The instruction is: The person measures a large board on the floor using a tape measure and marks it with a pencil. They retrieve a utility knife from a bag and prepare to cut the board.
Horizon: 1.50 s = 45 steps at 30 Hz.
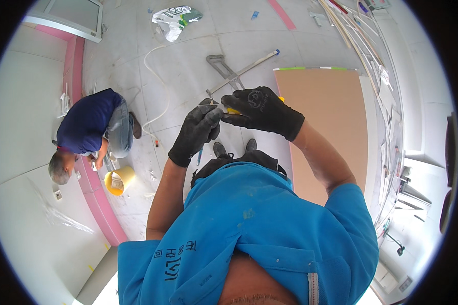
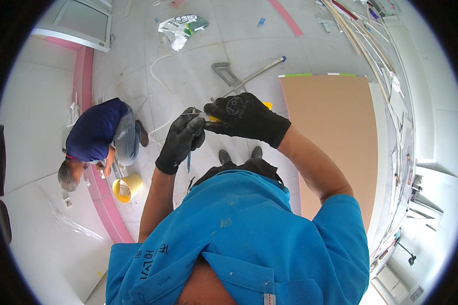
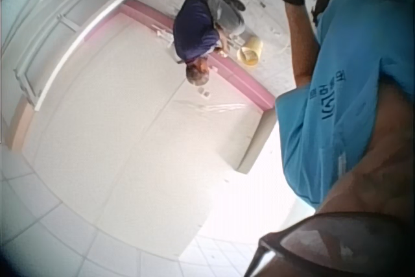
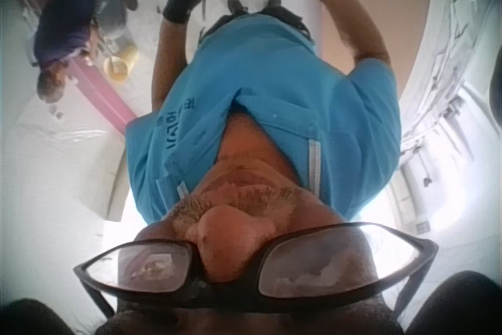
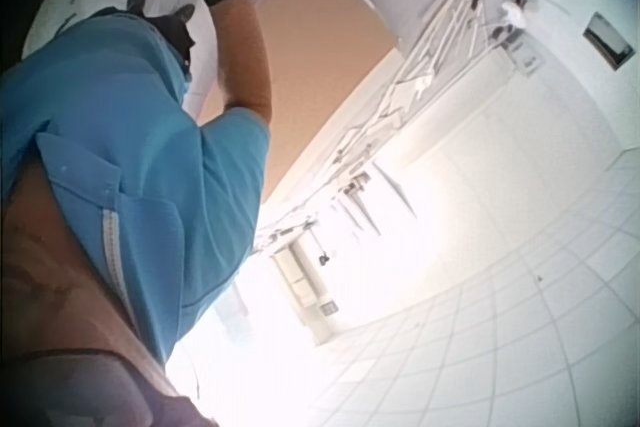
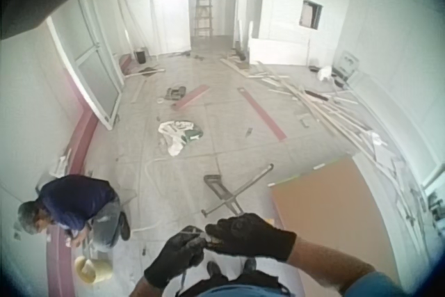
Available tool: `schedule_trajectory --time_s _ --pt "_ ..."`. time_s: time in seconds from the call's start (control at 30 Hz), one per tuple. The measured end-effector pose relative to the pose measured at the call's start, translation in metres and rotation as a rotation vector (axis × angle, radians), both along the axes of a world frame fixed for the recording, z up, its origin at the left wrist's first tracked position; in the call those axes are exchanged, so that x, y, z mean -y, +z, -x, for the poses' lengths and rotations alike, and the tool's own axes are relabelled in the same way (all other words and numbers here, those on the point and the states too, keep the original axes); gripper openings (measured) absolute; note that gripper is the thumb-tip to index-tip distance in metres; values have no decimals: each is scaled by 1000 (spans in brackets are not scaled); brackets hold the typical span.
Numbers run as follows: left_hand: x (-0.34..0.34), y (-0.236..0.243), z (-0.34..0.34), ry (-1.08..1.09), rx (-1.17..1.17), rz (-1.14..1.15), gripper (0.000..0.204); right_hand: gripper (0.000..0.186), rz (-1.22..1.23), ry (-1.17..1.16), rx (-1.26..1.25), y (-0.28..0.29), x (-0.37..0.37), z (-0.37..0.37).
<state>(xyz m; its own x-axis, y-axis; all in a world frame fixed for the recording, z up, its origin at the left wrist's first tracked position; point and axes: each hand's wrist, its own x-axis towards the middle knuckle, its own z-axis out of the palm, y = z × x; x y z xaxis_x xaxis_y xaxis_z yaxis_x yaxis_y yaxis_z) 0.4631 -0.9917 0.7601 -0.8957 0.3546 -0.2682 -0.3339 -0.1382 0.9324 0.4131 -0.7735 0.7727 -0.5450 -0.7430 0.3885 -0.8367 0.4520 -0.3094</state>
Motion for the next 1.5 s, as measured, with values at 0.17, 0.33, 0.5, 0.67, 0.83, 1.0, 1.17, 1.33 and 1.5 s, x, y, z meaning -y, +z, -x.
schedule_trajectory --time_s 0.17,0.33,0.5,0.67,0.83,1.0,1.17,1.33,1.5 --pt "-3 0 11 -43 -8 28 29 37 -18 -48 -3 2 -5 1" --pt "-15 -4 19 -113 116 -120 28 42 36 -202 -61 2 -22 1" --pt "-43 -3 32 -113 171 -174 23 40 155 -87 40 -8 -46 9" --pt "-77 -7 57 -152 154 -89 23 40 89 -67 54 -19 -83 32" --pt "-113 -5 84 -126 133 -22 25 38 95 -102 18 -21 -119 60" --pt "-154 -4 105 -101 158 -75 27 43 140 -19 78 -21 -161 88" --pt "-173 -7 122 -182 168 -78 28 42 223 3 35 -23 -187 105" --pt "-184 -8 144 -173 190 -2 31 41 79 -121 70 -18 -195 113" --pt "-181 -5 157 -169 224 -57 31 44 -7 -305 -58 -22 -195 120"
